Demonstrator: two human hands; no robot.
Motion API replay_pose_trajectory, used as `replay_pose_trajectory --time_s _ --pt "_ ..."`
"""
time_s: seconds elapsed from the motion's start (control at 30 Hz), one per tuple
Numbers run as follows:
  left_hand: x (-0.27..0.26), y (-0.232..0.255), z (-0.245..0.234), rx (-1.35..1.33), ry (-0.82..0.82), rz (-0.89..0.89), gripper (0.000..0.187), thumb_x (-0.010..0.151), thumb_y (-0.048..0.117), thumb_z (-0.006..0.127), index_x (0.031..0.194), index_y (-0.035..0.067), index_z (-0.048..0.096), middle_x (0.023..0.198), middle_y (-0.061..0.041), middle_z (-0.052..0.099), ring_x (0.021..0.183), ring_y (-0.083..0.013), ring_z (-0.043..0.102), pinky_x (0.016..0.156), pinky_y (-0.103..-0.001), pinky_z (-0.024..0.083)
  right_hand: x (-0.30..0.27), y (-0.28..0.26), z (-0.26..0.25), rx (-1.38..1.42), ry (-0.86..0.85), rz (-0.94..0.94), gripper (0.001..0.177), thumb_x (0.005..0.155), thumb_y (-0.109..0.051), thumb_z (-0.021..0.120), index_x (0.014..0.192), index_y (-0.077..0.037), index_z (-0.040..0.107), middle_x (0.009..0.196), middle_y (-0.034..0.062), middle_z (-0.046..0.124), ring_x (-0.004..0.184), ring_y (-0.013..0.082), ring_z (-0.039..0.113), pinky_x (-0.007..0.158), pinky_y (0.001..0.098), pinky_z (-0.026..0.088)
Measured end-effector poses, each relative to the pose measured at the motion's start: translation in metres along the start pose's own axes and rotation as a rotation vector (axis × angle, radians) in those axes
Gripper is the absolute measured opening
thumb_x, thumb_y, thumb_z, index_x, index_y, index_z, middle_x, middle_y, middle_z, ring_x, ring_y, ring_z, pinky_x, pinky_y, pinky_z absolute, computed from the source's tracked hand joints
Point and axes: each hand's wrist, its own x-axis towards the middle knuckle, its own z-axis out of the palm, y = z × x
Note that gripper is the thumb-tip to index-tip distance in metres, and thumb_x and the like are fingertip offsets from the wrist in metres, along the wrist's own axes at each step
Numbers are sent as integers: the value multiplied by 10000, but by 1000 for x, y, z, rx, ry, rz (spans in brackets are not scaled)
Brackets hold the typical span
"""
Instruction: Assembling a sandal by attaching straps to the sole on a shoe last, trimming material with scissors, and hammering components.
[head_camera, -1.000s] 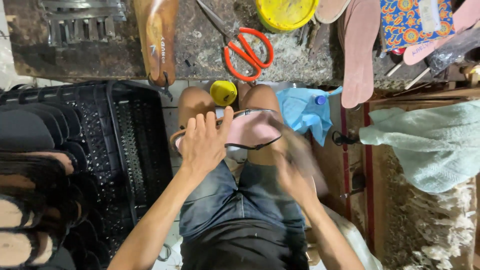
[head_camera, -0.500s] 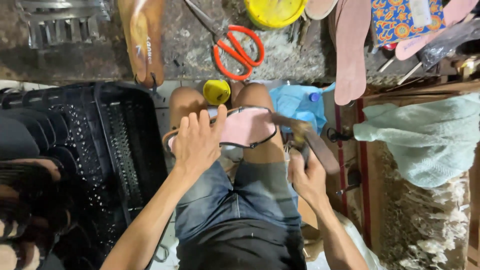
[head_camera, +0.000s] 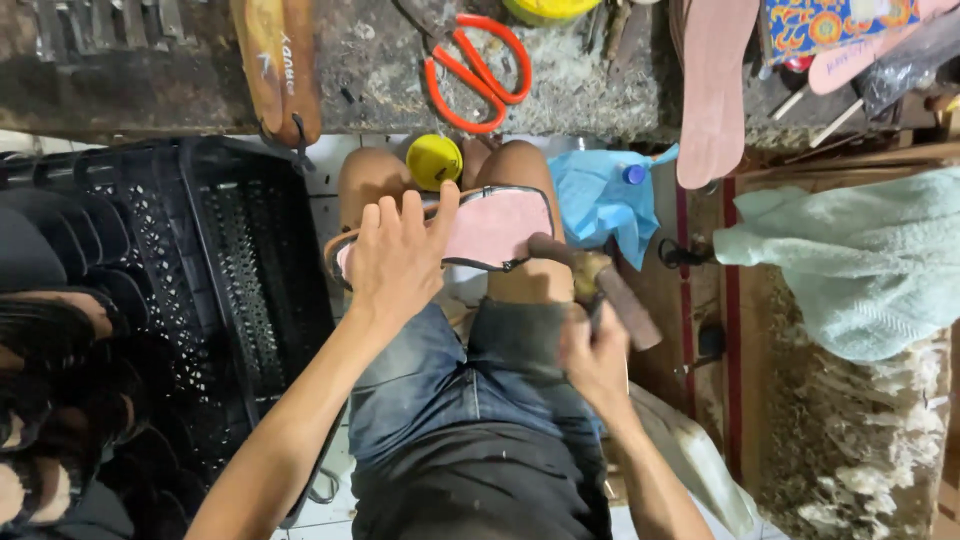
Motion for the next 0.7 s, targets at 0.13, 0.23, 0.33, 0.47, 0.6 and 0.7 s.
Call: replay_pose_trajectory --time_s 0.13,0.23,0.33,0.47,0.6,0.7 --pt "-3 3 3 -25 -21 -1 785 408 69 730 1145 59 460 678 -109 405 523 -249 388 543 -344 323 -6 57 19 570 210 -340 362 852 -361 425 690 -40 469 385 86 453 303 196 461 321 244 398" --pt "-2 1 -2 -3 -25 -2 759 424 49 700 1141 64 452 670 -101 392 519 -236 373 542 -334 316 7 -54 -3 429 158 -462 353 787 -235 431 922 91 449 671 262 475 525 389 458 381 399 408" --pt "0 0 0 11 9 -7 734 450 30 676 1148 53 449 686 -116 404 526 -242 372 544 -339 319 4 -69 -7 1 -16 -512 263 793 -34 395 978 137 469 873 330 535 734 491 501 527 505 446" --pt "-5 2 2 -17 -10 -25 820 389 66 726 1160 36 448 715 -142 437 546 -270 404 561 -362 337 24 34 20 -153 133 -462 326 842 -273 538 800 49 549 591 186 552 555 317 578 494 371 448" --pt "-5 2 4 -41 -39 -30 881 344 77 753 1168 33 445 724 -151 446 556 -281 415 563 -370 337 36 44 36 -258 441 -663 370 754 -291 699 999 -20 642 715 115 573 666 198 587 539 229 460" --pt "3 -2 1 -31 31 -16 640 532 -14 613 1146 35 440 668 -105 395 508 -251 377 529 -340 323 23 29 20 26 364 -610 292 833 -116 544 665 116 605 497 185 534 489 179 509 535 122 413"
